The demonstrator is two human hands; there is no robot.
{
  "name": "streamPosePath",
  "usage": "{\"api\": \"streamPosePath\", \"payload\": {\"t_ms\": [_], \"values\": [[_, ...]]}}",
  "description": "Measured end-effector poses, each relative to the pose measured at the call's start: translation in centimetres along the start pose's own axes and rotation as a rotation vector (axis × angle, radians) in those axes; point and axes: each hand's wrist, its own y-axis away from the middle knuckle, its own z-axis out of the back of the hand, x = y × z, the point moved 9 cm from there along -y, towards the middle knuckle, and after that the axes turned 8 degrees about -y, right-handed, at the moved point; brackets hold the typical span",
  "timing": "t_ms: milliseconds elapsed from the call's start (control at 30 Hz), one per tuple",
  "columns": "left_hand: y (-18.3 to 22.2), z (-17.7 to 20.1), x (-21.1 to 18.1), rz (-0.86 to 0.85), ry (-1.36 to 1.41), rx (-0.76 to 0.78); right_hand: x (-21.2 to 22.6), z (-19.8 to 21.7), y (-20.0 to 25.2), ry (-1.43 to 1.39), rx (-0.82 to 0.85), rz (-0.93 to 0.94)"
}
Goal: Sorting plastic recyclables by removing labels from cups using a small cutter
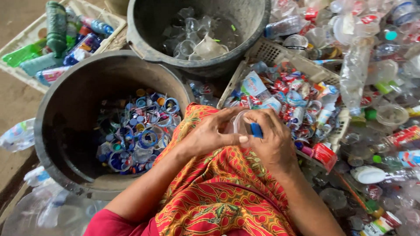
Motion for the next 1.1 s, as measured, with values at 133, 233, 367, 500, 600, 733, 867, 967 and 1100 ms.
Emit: {"api": "streamPosePath", "payload": {"t_ms": [133,233,367,500,600,733,867,967,1100], "values": [[-0.7,-0.3,0.7,0.085,0.089,0.144,0.5,-1.5,-0.4,-0.069,0.131,0.092],[-0.9,-0.3,3.6,0.082,0.142,0.145,1.6,-0.5,-1.7,-0.164,0.038,-0.016],[0.2,-0.7,0.4,0.002,0.083,0.113,-5.8,-1.5,0.2,-0.217,-0.088,-0.324],[1.0,0.0,0.4,-0.026,0.002,-0.087,-8.2,-2.3,0.5,-0.550,-0.135,-0.642],[0.7,0.5,1.8,-0.011,-0.082,-0.160,-4.5,-1.9,-1.0,-0.440,-0.122,-0.505],[-0.6,1.8,2.5,-0.072,-0.279,-0.293,-0.5,-2.3,-2.3,-0.456,-0.059,-0.291],[-2.3,2.4,8.6,0.155,0.588,-0.297,-4.2,-2.6,0.0,-0.515,-0.111,-0.308],[-0.7,11.1,5.8,-0.046,-0.187,-0.713,-5.2,-1.9,2.0,-0.563,-0.022,-0.457],[0.8,12.2,4.4,-0.055,-0.174,-0.813,-7.3,-2.2,4.6,-0.815,-0.021,-0.643]]}}
